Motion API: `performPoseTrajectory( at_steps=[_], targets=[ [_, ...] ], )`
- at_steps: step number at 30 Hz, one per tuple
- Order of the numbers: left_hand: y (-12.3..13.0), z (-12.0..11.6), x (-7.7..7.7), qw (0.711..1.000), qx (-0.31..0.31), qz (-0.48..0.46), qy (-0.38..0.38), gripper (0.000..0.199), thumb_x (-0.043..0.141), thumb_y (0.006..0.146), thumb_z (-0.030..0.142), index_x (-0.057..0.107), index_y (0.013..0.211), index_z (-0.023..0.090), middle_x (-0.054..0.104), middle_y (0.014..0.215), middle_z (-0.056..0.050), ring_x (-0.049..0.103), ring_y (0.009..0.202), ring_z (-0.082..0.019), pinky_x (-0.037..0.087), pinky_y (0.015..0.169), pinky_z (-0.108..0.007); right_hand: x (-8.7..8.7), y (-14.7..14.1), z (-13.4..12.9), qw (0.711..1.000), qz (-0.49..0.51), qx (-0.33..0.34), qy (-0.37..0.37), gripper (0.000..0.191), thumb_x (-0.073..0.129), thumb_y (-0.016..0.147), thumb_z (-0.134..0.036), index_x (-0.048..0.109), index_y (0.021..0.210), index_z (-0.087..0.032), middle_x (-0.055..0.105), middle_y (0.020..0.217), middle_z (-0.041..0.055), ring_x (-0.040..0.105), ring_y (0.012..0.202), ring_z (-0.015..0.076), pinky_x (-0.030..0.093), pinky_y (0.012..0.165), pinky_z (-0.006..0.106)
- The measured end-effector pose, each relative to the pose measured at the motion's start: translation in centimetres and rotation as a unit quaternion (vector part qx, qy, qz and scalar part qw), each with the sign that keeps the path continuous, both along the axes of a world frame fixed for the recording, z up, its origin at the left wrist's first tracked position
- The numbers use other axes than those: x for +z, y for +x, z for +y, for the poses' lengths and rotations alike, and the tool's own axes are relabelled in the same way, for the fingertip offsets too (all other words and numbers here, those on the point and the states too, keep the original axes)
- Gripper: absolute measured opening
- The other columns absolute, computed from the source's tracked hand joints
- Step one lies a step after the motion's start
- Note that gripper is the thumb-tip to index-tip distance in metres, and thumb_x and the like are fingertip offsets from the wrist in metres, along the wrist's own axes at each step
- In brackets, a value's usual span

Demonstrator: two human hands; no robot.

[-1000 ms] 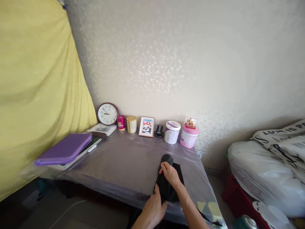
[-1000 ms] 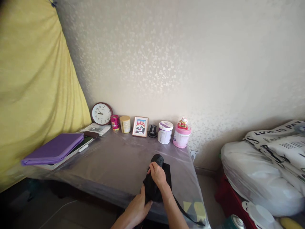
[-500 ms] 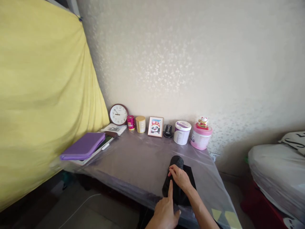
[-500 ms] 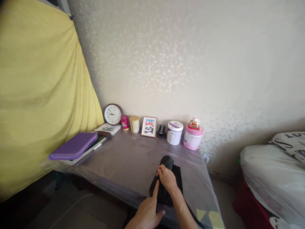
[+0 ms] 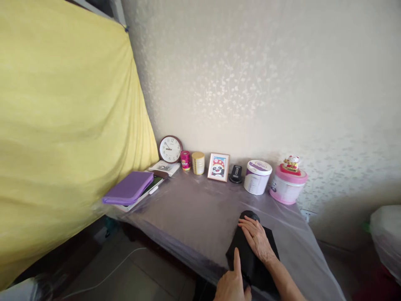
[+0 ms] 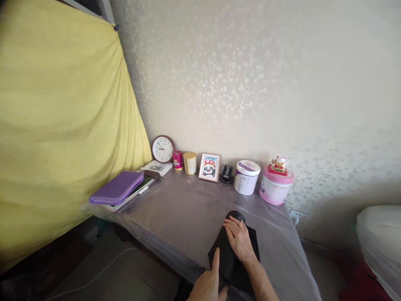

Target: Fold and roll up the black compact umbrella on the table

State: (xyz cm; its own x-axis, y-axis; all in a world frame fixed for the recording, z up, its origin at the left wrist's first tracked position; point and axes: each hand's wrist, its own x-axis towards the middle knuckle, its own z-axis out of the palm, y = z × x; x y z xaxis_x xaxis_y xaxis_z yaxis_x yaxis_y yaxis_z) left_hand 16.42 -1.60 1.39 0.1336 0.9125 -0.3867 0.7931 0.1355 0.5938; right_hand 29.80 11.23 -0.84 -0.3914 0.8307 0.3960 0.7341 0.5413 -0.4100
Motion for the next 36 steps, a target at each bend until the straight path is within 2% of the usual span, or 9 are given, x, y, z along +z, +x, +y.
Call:
performPoseTrajectory(
  at_steps=[6,10,13,16,21,24,27,30,36],
  targets=[
    [-0.2,0.4,0.7,0.999,0.008,0.004,-0.034,0.083,0.046,0.074,0.024,-0.007,0.137,0.013,0.058,0.106,-0.019,0.054,0.1,-0.032,0.039,0.085,-0.044,-0.5,0.1,5.4,0.999,0.032,-0.031,-0.029,0.034,0.035,0.084,-0.035,0.065,0.092,-0.022,0.062,0.107,0.0051,0.048,0.111,0.0203,0.031,0.097,0.038],
    [-0.3,0.0,0.3,1.0,0.01,-0.007,-0.016,0.081,0.045,0.076,0.025,-0.007,0.137,0.012,0.057,0.108,-0.018,0.054,0.1,-0.03,0.039,0.083,-0.04,0.3,0.9,6.2,0.98,0.082,-0.155,-0.09,0.029,0.039,0.08,-0.031,0.063,0.093,-0.02,0.064,0.103,0.0066,0.055,0.101,0.02,0.034,0.093,0.034],
    [-0.4,-0.3,-0.6,0.999,0.016,-0.02,0.024,0.077,0.042,0.078,0.025,-0.004,0.137,0.011,0.058,0.107,-0.016,0.055,0.098,-0.025,0.039,0.082,-0.034,0.7,3.3,4.7,0.961,0.104,-0.241,-0.092,0.033,0.034,0.08,-0.034,0.061,0.093,-0.017,0.063,0.101,0.0102,0.056,0.098,0.0213,0.038,0.088,0.033],
    [-0.6,-0.4,-1.4,0.997,0.011,-0.051,0.056,0.074,0.041,0.079,0.027,-0.001,0.138,0.011,0.059,0.106,-0.013,0.055,0.097,-0.021,0.038,0.082,-0.028,0.4,6.3,1.7,0.939,0.146,-0.288,-0.117,0.041,0.028,0.081,-0.04,0.059,0.091,-0.015,0.065,0.093,0.0123,0.06,0.087,0.0211,0.043,0.078,0.031],
    [-0.8,-0.5,-1.5,0.996,0.019,-0.073,0.043,0.074,0.041,0.08,0.029,-0.002,0.138,0.013,0.058,0.109,-0.012,0.056,0.098,-0.019,0.038,0.082,-0.026,-0.3,7.8,-3.6,0.882,0.287,-0.263,-0.266,0.042,0.034,0.076,-0.048,0.058,0.086,-0.015,0.064,0.076,0.0072,0.061,0.066,0.0169,0.046,0.056,0.024],
    [-0.9,-0.5,-1.2,0.996,0.016,-0.081,0.045,0.074,0.04,0.081,0.03,-0.003,0.138,0.013,0.057,0.11,-0.012,0.056,0.097,-0.02,0.037,0.084,-0.027,0.2,6.7,-5.5,0.899,0.239,-0.255,-0.264,0.044,0.032,0.075,-0.052,0.058,0.082,-0.017,0.061,0.066,0.0039,0.059,0.059,0.0175,0.044,0.05,0.025],
    [-1.0,-0.6,-1.2,0.995,0.014,-0.086,0.05,0.074,0.041,0.081,0.031,-0.003,0.138,0.013,0.056,0.113,-0.012,0.057,0.097,-0.02,0.037,0.084,-0.027,0.9,5.5,-6.2,0.928,0.181,-0.252,-0.205,0.043,0.033,0.075,-0.052,0.059,0.08,-0.019,0.064,0.072,0.0055,0.06,0.069,0.0209,0.044,0.058,0.027],
    [-0.9,-0.6,-1.2,0.994,0.019,-0.094,0.05,0.074,0.041,0.081,0.031,-0.003,0.138,0.014,0.056,0.113,-0.012,0.057,0.097,-0.019,0.037,0.083,-0.027,0.9,4.9,-6.2,0.944,0.137,-0.256,-0.158,0.038,0.035,0.075,-0.049,0.059,0.078,-0.02,0.066,0.078,0.0067,0.061,0.078,0.023,0.042,0.067,0.029],
    [-1.0,-0.7,-0.8,0.994,0.024,-0.1,0.035,0.077,0.043,0.08,0.035,-0.004,0.138,0.013,0.056,0.114,-0.013,0.057,0.098,-0.021,0.035,0.087,-0.029,0.8,4.0,-5.4,0.955,0.094,-0.238,-0.147,0.033,0.038,0.075,-0.043,0.06,0.081,-0.019,0.066,0.076,0.0079,0.061,0.074,0.0234,0.042,0.066,0.03]
  ],
)
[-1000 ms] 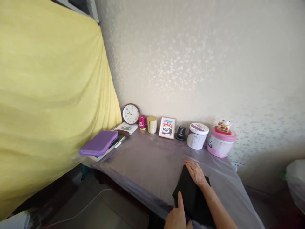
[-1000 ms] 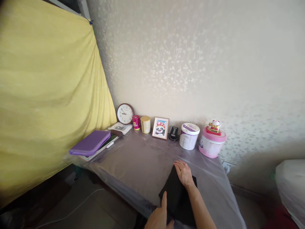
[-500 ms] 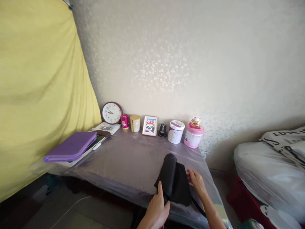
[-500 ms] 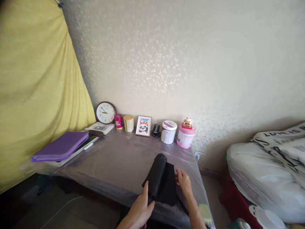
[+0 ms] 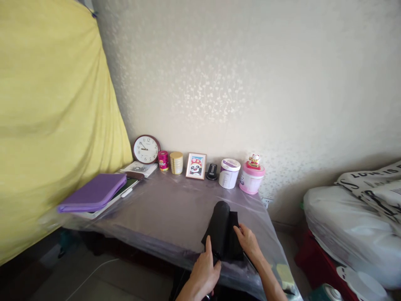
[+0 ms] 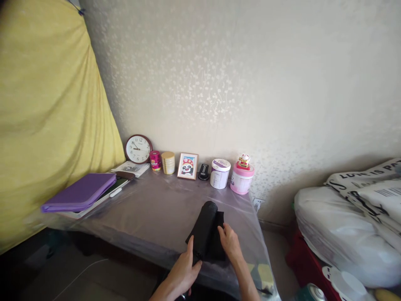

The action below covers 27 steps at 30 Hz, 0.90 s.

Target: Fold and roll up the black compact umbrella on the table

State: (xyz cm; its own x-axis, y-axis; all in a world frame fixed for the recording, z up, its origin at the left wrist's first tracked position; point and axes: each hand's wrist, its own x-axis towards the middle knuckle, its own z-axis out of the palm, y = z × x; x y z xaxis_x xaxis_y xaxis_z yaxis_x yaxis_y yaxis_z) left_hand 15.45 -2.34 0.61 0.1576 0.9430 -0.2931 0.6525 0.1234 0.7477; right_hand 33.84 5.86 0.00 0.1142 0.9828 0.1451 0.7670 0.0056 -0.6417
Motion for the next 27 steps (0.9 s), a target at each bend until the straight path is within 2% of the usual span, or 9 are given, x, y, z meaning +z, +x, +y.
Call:
performPoseTrajectory(
  at_steps=[4,8,15,22,27],
  targets=[
    [-0.2,0.0,0.2,1.0,-0.001,0.003,-0.007,0.077,0.043,0.08,0.036,-0.003,0.138,0.013,0.055,0.114,-0.013,0.057,0.097,-0.021,0.035,0.088,-0.029,1.1,-1.1,0.6,0.998,0.063,0.011,0.014,0.036,0.04,0.074,-0.043,0.061,0.087,-0.017,0.067,0.081,0.0082,0.061,0.077,0.0231,0.043,0.068,0.03],
    [-0.2,0.2,0.4,1.0,0.002,-0.002,-0.003,0.077,0.044,0.08,0.034,-0.002,0.138,0.013,0.056,0.113,-0.013,0.057,0.097,-0.021,0.035,0.087,-0.029,2.1,-2.9,1.3,0.994,0.101,0.028,0.017,0.038,0.041,0.075,-0.043,0.062,0.091,-0.016,0.066,0.075,0.0065,0.062,0.073,0.0223,0.044,0.065,0.03],
    [-0.2,0.5,0.4,1.0,-0.009,0.028,0.009,0.077,0.043,0.078,0.03,-0.001,0.138,0.01,0.055,0.114,-0.014,0.054,0.101,-0.022,0.038,0.085,-0.029,1.8,-5.8,2.6,0.995,0.08,0.045,0.03,0.029,0.046,0.074,-0.034,0.059,0.091,-0.014,0.065,0.068,0.0055,0.061,0.065,0.0194,0.042,0.06,0.027],
    [-0.2,0.8,-0.2,0.999,-0.013,0.033,0.009,0.077,0.042,0.077,0.027,-0.001,0.138,0.009,0.057,0.111,-0.016,0.054,0.101,-0.024,0.04,0.082,-0.031,1.7,-6.7,3.4,0.998,0.001,0.062,0.004,0.015,0.048,0.076,-0.026,0.054,0.086,-0.016,0.063,0.064,0.0036,0.061,0.064,0.018,0.039,0.057,0.024],
    [-0.2,0.9,-0.5,1.0,-0.011,0.018,0.012,0.077,0.042,0.077,0.027,-0.002,0.138,0.01,0.056,0.112,-0.015,0.054,0.1,-0.023,0.04,0.083,-0.03,2.5,-6.9,3.3,0.996,0.047,0.073,-0.03,0.014,0.049,0.076,-0.024,0.051,0.088,-0.016,0.06,0.058,0.0005,0.058,0.053,0.0145,0.037,0.046,0.022]
  ],
)
